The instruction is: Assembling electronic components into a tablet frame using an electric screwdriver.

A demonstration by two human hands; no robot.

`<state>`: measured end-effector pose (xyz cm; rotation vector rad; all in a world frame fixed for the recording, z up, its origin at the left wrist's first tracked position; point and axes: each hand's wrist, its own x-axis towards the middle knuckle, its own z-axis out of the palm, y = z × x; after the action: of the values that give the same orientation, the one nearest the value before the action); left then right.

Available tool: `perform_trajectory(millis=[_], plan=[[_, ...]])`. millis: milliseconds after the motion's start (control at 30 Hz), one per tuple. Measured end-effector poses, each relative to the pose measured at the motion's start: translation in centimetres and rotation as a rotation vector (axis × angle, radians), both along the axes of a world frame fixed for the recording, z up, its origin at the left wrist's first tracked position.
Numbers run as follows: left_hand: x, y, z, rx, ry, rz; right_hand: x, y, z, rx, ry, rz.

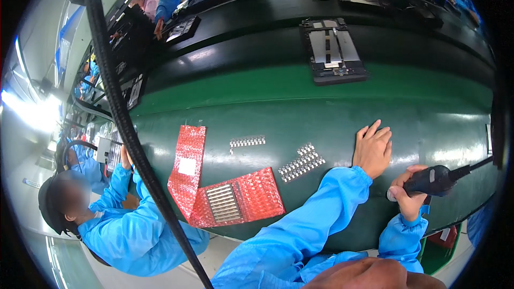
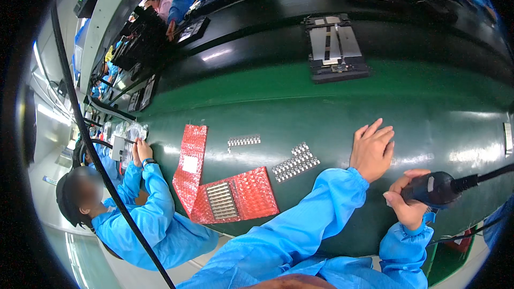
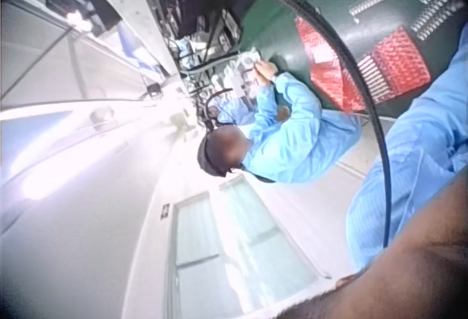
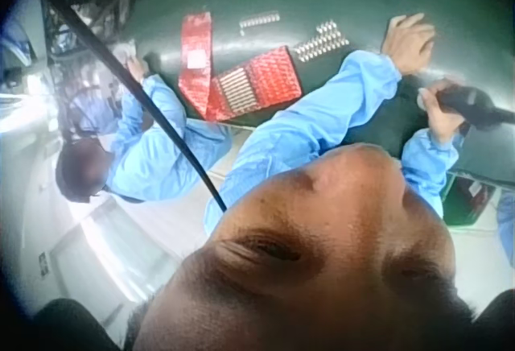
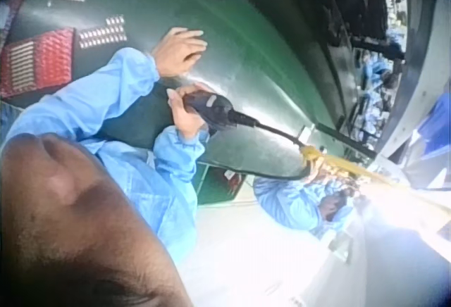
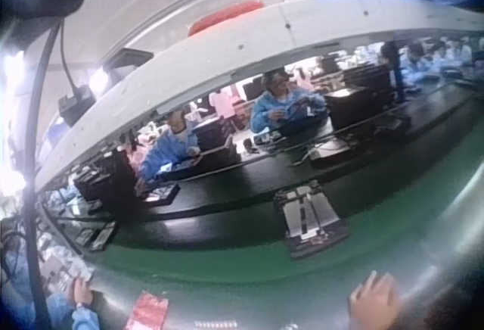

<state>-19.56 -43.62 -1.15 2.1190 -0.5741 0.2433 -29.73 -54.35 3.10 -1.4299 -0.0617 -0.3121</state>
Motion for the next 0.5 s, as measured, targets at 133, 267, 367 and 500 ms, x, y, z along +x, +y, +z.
perform_trajectory(millis=[133,267,367,500], plan=[[0.0,0.0,-0.2,0.029,-0.012,0.002,0.1,-0.2,-0.7,-0.07,-0.031,0.024],[0.1,-0.2,-0.4,0.04,-0.032,0.012,0.3,-0.1,0.2,0.035,0.032,0.071],[0.5,-0.3,-0.9,0.05,-0.032,0.017,0.5,0.0,0.7,0.041,0.041,0.065],[2.6,0.5,-0.1,0.163,-0.156,-0.013,0.5,0.1,1.0,0.039,0.01,0.08]])
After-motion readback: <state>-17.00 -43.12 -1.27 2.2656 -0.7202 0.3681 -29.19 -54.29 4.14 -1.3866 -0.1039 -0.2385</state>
